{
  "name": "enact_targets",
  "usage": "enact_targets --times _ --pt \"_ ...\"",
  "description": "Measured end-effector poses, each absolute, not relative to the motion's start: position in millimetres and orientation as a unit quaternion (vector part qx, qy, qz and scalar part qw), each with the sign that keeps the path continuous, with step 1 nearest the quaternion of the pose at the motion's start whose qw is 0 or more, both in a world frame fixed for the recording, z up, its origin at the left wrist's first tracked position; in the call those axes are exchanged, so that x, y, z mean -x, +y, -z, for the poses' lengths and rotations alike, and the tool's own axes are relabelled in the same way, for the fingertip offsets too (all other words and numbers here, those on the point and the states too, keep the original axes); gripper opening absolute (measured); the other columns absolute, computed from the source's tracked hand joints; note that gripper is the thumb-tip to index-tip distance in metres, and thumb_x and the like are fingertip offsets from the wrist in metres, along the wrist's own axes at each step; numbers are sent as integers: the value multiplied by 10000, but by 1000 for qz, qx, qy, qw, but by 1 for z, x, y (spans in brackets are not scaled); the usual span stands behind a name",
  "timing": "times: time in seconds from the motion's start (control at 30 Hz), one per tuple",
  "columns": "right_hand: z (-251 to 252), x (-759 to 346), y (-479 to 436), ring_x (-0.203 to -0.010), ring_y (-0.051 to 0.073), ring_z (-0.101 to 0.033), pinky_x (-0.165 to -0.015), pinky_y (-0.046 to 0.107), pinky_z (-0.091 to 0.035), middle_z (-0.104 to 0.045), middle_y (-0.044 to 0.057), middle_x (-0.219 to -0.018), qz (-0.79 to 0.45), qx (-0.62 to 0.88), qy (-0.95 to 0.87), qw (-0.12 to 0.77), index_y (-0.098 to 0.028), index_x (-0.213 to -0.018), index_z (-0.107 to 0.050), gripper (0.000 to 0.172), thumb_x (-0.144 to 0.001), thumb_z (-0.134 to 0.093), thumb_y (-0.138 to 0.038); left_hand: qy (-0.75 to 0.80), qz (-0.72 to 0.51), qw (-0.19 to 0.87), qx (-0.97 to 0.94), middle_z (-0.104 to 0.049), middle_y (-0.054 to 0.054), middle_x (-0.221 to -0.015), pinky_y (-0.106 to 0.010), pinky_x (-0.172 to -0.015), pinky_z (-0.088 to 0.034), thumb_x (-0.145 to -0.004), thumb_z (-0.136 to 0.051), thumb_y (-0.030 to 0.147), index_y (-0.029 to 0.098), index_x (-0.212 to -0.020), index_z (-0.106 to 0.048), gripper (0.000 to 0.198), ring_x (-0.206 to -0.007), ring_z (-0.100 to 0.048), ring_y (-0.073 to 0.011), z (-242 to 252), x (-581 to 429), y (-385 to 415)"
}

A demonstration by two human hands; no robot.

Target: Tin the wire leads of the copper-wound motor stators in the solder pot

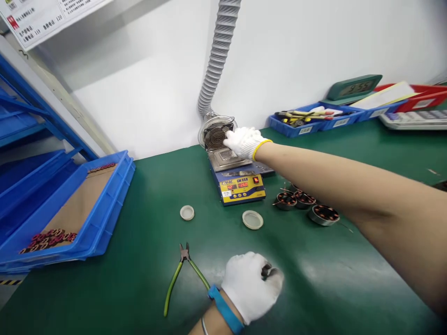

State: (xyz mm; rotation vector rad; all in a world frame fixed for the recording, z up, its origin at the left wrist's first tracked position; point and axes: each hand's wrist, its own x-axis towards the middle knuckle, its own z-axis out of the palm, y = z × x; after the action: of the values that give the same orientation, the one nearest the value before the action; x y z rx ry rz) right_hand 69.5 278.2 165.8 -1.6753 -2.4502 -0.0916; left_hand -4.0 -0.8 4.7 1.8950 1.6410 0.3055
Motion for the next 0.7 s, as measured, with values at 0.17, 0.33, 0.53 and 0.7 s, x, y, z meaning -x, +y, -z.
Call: enact_targets --times 0.17,0.33,0.53,0.7 --pt "-169 -79 288 -1270 286 -648 -1069 550 -558 -635 136 -1442 43 554 -830 56 -165 -1397 -646 419 -1031 -709 -360 619 -115 306 -715 -722 -80 -897 -364 -812 -516 -937 -507 451 232 -791 -627 290 -876 -693 -266 -3 2 -2" --pt "-181 -88 305 -1171 261 -688 -1013 498 -584 -680 132 -1352 -17 614 -781 108 -140 -1359 -657 441 -1053 -668 -457 614 -119 295 -723 -661 -66 -818 -362 -766 -493 -925 -530 446 236 -722 -559 293 -818 -658 -257 -1 0 -3" --pt "-157 -71 300 -1184 259 -686 -1023 499 -586 -678 125 -1359 -113 620 -759 164 -152 -1340 -671 411 -1041 -688 -435 615 -139 300 -716 -669 -71 -818 -368 -759 -497 -922 -569 430 239 -725 -593 275 -811 -660 -261 -4 1 -3" --pt "-171 -90 290 -1087 228 -686 -1002 452 -560 -732 107 -1149 -212 584 -734 273 -88 -1086 -719 363 -981 -761 -433 613 -128 307 -716 -704 -83 -871 -375 -809 -516 -924 -559 421 237 -769 -632 252 -871 -683 -280 -4 2 -2"
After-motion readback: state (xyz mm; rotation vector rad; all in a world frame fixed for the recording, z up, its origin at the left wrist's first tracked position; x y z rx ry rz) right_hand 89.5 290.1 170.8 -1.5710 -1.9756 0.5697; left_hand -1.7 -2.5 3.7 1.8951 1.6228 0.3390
